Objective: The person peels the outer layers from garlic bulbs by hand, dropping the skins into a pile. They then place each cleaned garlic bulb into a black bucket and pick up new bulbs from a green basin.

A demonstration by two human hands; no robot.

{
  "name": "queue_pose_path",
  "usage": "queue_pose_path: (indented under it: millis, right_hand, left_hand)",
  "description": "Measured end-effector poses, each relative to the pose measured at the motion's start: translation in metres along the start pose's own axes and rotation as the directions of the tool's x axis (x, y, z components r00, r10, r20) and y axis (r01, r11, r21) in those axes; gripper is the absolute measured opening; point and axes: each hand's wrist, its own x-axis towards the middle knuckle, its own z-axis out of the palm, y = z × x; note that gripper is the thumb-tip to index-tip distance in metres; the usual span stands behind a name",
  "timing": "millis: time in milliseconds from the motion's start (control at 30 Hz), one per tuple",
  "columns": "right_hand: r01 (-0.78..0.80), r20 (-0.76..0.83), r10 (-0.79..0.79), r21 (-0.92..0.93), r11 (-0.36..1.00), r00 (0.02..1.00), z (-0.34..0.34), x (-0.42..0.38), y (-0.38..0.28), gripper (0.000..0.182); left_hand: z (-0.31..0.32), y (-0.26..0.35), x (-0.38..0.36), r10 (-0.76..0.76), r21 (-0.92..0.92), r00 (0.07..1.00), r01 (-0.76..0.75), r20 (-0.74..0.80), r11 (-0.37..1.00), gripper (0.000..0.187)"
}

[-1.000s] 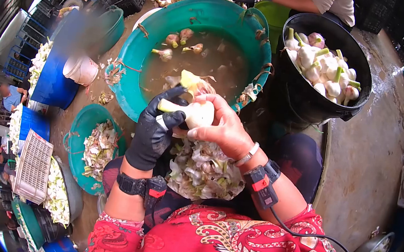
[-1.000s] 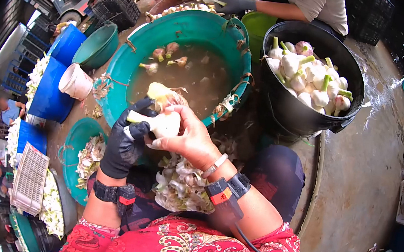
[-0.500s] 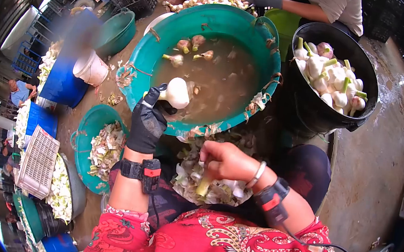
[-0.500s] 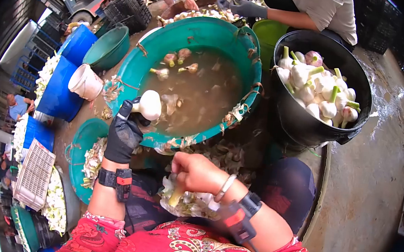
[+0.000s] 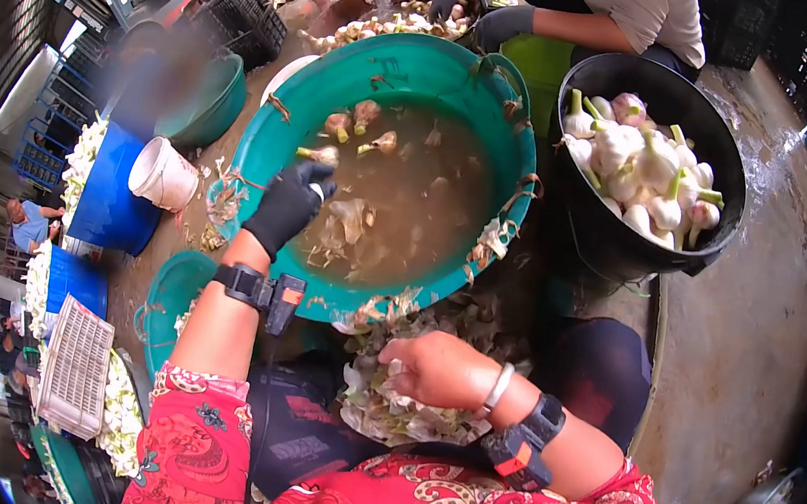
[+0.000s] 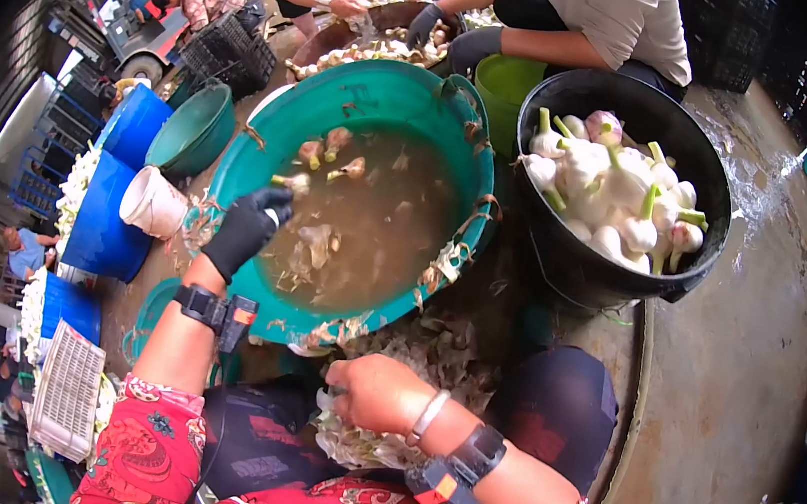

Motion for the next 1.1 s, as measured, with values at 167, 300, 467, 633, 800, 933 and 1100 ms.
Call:
queue_pose_path:
  millis: [167, 300, 467, 633, 800, 933, 1100]
  right_hand:
    - [-0.031, -0.121, 0.073, 0.321, 0.947, 0.990, -0.017, 0.013, -0.007, 0.031]
    - [0.000, -0.361, 0.173, 0.432, 0.902, 0.917, -0.023, 0.023, -0.002, 0.029]
    - [-0.057, -0.422, 0.323, 0.532, 0.845, 0.847, -0.037, 0.031, 0.002, 0.028]
    - [0.103, -0.661, 0.317, 0.515, 0.851, 0.680, -0.030, 0.039, 0.003, 0.033]
    - [0.061, -0.721, 0.164, 0.275, 0.959, 0.673, -0.024, 0.046, 0.001, 0.084]
    - [0.260, -0.659, 0.111, 0.438, 0.860, 0.744, -0.020, 0.045, 0.007, 0.064]
    - [0.286, -0.632, -0.068, 0.250, 0.925, 0.772, -0.027, 0.032, -0.012, 0.061]
  left_hand:
    - [0.043, -0.020, 0.063, -0.129, 0.200, 0.980, 0.097, 0.151, 0.975, 0.050]
    - [0.106, -0.079, 0.129, 0.158, 0.412, 0.986, -0.164, 0.048, 0.897, 0.058]
    - [0.126, -0.119, 0.161, -0.016, 0.439, 0.976, -0.082, 0.215, 0.895, 0.028]
    - [0.049, -0.004, 0.078, -0.129, -0.315, 0.933, 0.240, 0.335, 0.918, 0.023]
    - [0.007, 0.086, -0.031, -0.060, -0.506, 0.902, 0.293, 0.427, 0.811, 0.032]
    - [0.009, 0.098, -0.088, -0.128, -0.659, 0.896, 0.403, 0.425, 0.635, 0.030]
    - [0.006, 0.112, -0.115, -0.166, -0.691, 0.908, 0.402, 0.385, 0.601, 0.028]
